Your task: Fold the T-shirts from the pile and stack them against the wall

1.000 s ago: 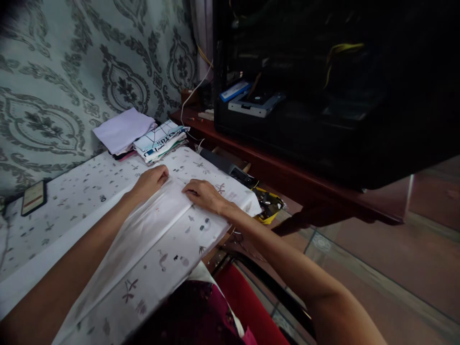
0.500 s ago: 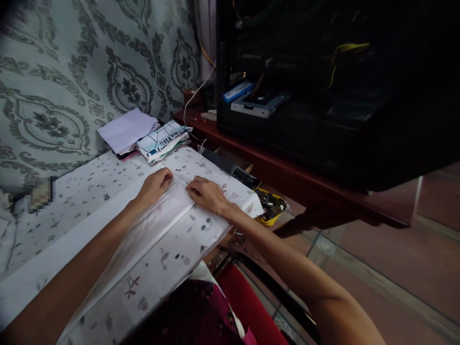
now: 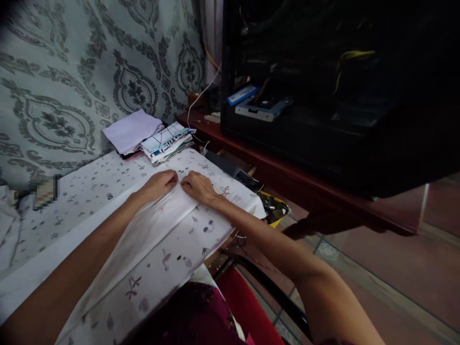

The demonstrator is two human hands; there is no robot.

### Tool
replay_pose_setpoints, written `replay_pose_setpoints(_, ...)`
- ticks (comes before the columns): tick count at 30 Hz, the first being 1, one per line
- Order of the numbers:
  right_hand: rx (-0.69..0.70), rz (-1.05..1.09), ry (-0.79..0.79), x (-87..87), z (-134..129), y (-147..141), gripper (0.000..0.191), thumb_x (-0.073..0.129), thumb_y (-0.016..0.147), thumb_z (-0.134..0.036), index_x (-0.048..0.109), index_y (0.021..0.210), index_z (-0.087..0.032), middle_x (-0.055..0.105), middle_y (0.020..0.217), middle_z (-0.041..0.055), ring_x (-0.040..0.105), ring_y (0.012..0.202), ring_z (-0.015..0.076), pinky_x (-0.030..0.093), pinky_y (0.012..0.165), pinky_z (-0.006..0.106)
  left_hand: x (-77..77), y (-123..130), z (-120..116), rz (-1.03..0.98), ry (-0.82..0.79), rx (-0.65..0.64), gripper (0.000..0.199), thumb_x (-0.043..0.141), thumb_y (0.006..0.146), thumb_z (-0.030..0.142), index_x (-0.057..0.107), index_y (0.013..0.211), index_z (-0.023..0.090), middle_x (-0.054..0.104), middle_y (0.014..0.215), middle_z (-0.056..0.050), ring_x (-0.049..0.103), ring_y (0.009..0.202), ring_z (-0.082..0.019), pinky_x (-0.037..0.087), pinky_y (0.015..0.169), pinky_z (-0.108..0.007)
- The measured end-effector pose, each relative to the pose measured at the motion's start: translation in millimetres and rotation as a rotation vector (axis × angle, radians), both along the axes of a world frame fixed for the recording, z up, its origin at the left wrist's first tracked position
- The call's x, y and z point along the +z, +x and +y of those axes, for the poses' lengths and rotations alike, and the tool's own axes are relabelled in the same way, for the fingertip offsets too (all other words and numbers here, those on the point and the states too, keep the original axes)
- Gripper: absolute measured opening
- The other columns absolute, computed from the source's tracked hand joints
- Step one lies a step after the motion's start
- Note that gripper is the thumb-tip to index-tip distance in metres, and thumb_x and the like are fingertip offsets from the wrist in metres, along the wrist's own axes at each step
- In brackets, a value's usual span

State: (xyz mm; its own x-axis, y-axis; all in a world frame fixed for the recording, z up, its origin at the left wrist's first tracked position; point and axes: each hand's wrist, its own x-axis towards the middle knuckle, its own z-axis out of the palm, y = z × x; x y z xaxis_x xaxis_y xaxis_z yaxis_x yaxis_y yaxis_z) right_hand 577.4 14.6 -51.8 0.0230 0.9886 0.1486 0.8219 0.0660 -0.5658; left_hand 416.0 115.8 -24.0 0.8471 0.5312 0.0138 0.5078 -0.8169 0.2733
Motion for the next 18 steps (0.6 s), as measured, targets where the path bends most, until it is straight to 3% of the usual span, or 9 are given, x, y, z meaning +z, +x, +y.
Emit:
replay_pose_setpoints(6,-0.017,0.031,0.022,-7.6,2,2,0.02,0.058,0.091,-0.019,0.076,0.099,-0.022,0.066,0.095,0.0047,0.059,0.084,0.0165,0.041,0.074,0.028,-2.5,6,-9,-0.031,0.023,0.118,0.015,0.047,0.089,0.014,0.06,0.091,0.022,0.07,0.103,-0.008,0.065,0.096,-0.025,0.05,0.083,-0.036)
replay_pose_setpoints(11,-0.004,0.042,0.022,-7.4,4,3,0.019,0.059,0.09,-0.018,0.076,0.099,-0.021,0.067,0.096,0.0056,0.059,0.084,0.017,0.042,0.075,0.028,0.1,-1,-8,-0.126,-0.139,0.134,0.022,0.047,0.089,0.015,0.061,0.105,0.023,0.073,0.1,-0.005,0.067,0.097,-0.022,0.051,0.088,-0.035)
replay_pose_setpoints(14,0.024,0.054,0.028,-7.0,5,7,0.018,0.059,0.089,-0.017,0.075,0.096,-0.02,0.067,0.093,0.0058,0.059,0.081,0.0166,0.042,0.074,0.029,5.5,-21,-10,-0.24,-0.276,0.161,0.026,0.044,0.092,0.018,0.058,0.113,0.024,0.073,0.1,-0.004,0.068,0.099,-0.019,0.052,0.089,-0.033)
replay_pose_setpoints(18,0.043,0.043,0.066,-3.6,8,9,0.018,0.059,0.088,-0.016,0.075,0.094,-0.02,0.068,0.091,0.0052,0.059,0.078,0.0158,0.043,0.073,0.028,11.9,-65,-29,-0.255,-0.191,0.217,0.024,0.043,0.093,0.024,0.059,0.111,0.024,0.072,0.109,-0.006,0.067,0.103,-0.021,0.053,0.091,-0.037)
